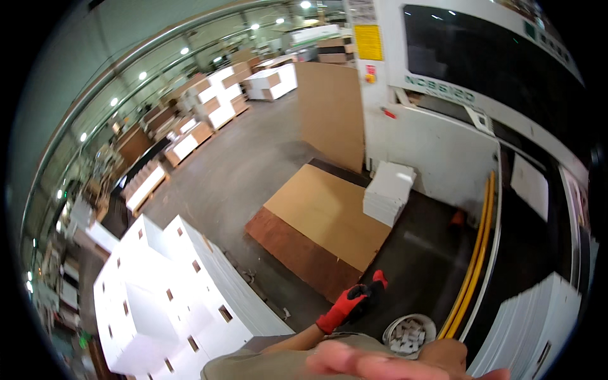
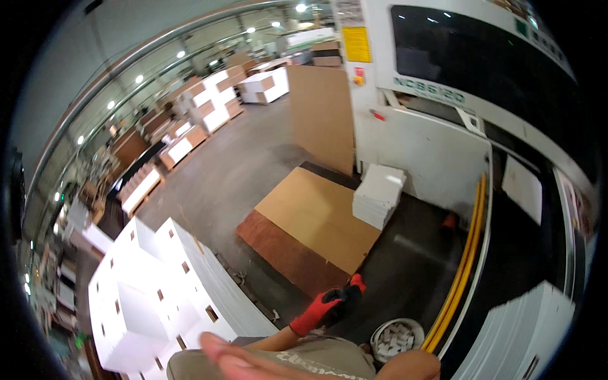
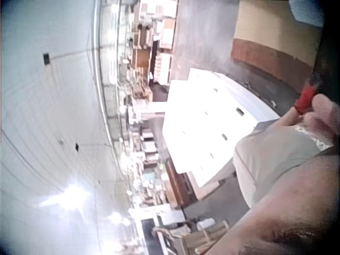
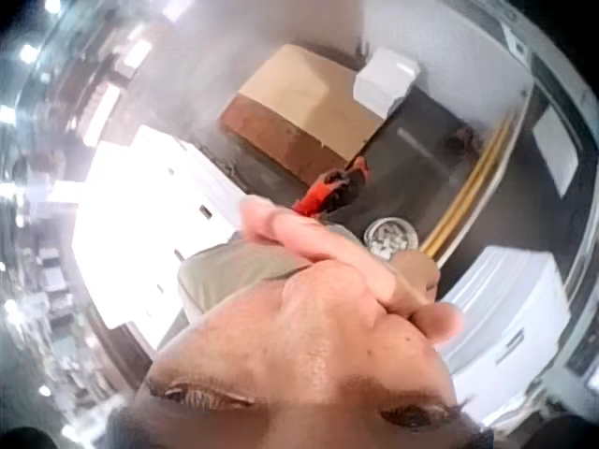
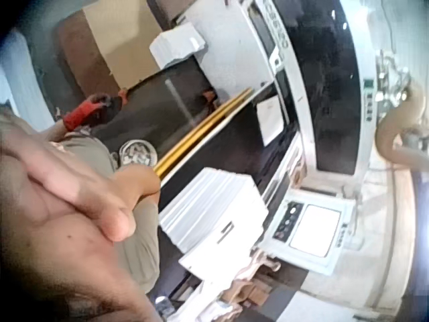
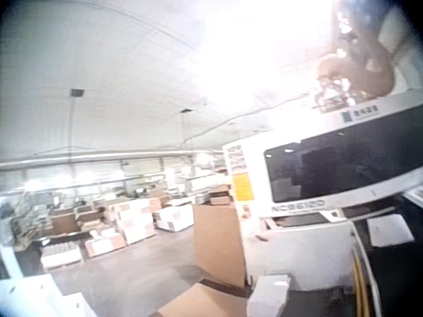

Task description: The person loads white rectangular panels into a CNC 6-sided drilling machine. They pick up panels from a stack, place them onto the machine's conveyor, and push them into the processing area. The person repeats this loading process for multiple panels, stacking the processed ones on the output side.

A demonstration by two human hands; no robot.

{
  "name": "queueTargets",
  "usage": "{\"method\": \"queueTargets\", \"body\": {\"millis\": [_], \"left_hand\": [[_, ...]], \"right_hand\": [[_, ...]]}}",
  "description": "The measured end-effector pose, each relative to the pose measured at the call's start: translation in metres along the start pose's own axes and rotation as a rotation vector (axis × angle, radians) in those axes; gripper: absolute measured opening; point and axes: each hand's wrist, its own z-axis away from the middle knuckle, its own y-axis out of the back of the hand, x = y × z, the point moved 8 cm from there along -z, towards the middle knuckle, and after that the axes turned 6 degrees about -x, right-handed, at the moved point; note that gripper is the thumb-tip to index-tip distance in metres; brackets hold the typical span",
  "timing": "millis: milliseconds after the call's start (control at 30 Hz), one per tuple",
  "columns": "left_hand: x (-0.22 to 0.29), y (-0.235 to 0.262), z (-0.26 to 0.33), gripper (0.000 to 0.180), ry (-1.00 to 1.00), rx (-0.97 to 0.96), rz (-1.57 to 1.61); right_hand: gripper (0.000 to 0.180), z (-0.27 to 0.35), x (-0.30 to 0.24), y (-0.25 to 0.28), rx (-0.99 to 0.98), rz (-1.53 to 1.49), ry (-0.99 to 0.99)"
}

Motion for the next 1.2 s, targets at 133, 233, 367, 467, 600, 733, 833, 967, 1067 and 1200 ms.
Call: {"method": "queueTargets", "body": {"millis": [133, 233, 367, 467, 600, 733, 833, 967, 1067, 1200], "left_hand": [[0.005, 0.009, -0.001, 0.037, -0.101, 0.034, 0.031], [0.025, 0.018, 0.012, 0.039, -0.218, 0.014, -0.057], [0.031, 0.043, 0.043, 0.042, -0.15, 0.117, 0.075], [0.034, 0.069, 0.063, 0.045, -0.196, 0.249, 0.018], [0.013, 0.098, 0.089, 0.042, -0.236, 0.433, 0.127], [-0.001, 0.12, 0.107, 0.047, -0.282, 0.499, 0.119], [-0.002, 0.126, 0.125, 0.035, -0.208, 0.544, 0.037], [0.013, 0.116, 0.144, 0.034, -0.255, 0.58, 0.053], [0.019, 0.112, 0.139, 0.039, -0.205, 0.569, -0.095], [0.003, 0.108, 0.134, 0.041, -0.14, 0.498, -0.097]], "right_hand": [[0.05, -0.018, 0.03, 0.006, -0.145, -0.152, 0.087], [0.04, -0.032, 0.075, 0.01, -0.376, -0.299, 0.106], [0.027, -0.012, 0.12, 0.006, -0.495, -0.613, -0.268], [0.027, -0.013, 0.151, -0.015, -0.962, -0.532, -0.313], [0.028, -0.006, 0.172, -0.037, -1.199, -0.714, -0.188], [0.034, -0.009, 0.178, -0.041, -1.39, -0.658, -0.278], [0.03, -0.027, 0.172, -0.044, -1.277, -0.737, -0.157], [0.015, -0.085, 0.165, -0.047, -1.256, -0.738, -0.015], [0.014, -0.116, 0.147, -0.054, -1.024, -0.927, 0.009], [0.015, -0.141, 0.116, -0.067, -1.033, -0.849, 0.133]]}}
